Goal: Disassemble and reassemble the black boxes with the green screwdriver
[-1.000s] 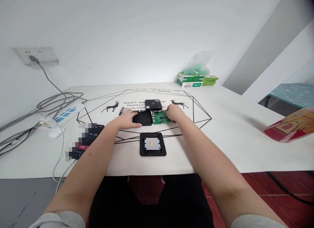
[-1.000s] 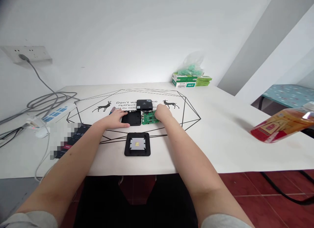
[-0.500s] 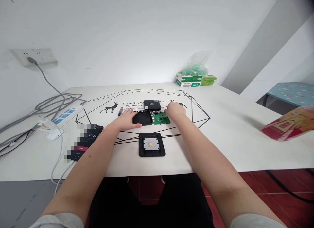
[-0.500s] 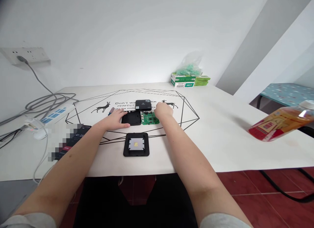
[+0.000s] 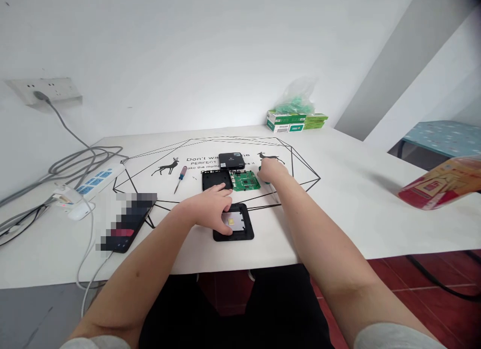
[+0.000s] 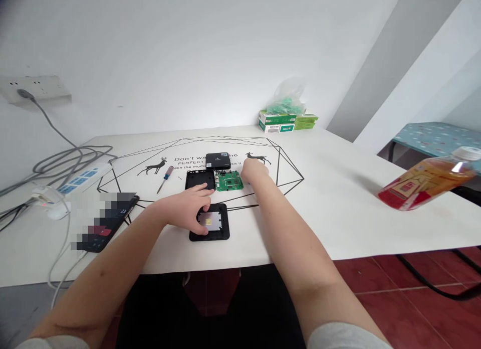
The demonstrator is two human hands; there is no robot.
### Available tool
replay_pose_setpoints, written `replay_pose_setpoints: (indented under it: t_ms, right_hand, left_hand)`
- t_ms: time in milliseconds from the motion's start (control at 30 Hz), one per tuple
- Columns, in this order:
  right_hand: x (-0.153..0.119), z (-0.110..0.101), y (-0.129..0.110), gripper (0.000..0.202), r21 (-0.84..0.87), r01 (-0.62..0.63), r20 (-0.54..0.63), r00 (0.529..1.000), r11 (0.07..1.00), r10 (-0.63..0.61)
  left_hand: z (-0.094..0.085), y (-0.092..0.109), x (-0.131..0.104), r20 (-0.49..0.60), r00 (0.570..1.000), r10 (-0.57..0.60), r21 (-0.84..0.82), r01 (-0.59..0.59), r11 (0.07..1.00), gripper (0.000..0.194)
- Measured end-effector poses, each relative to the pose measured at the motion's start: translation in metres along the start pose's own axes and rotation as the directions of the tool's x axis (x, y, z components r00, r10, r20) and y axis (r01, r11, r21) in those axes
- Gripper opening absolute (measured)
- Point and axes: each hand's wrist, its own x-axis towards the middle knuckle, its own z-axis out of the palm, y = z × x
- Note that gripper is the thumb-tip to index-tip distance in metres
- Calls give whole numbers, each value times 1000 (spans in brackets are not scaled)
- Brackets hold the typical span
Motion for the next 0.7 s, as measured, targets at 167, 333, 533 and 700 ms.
replay_pose_setpoints:
  t_ms: [167,333,533,700]
  right_hand:
    - [-8,-1,-15,45,205,236,-236,954,950,-186]
    - [-23,8,-32,44,520,561,-500,811,644,-303]
    - [-40,25,-49,41,595,699,-622,713,397,-323]
    - [-55,37,-60,42,500,799,-700,600,333,-388]
  left_hand:
    - [2,0,4,-59,998,22,33,-20,999,36]
    - [3,-4,7,-120,992,-48,58,56,997,37]
    - [9,-19,11,-210,977,-29,52,40,998,37]
    - [3,-41,4,-274,960,-53,-104,25,994,79]
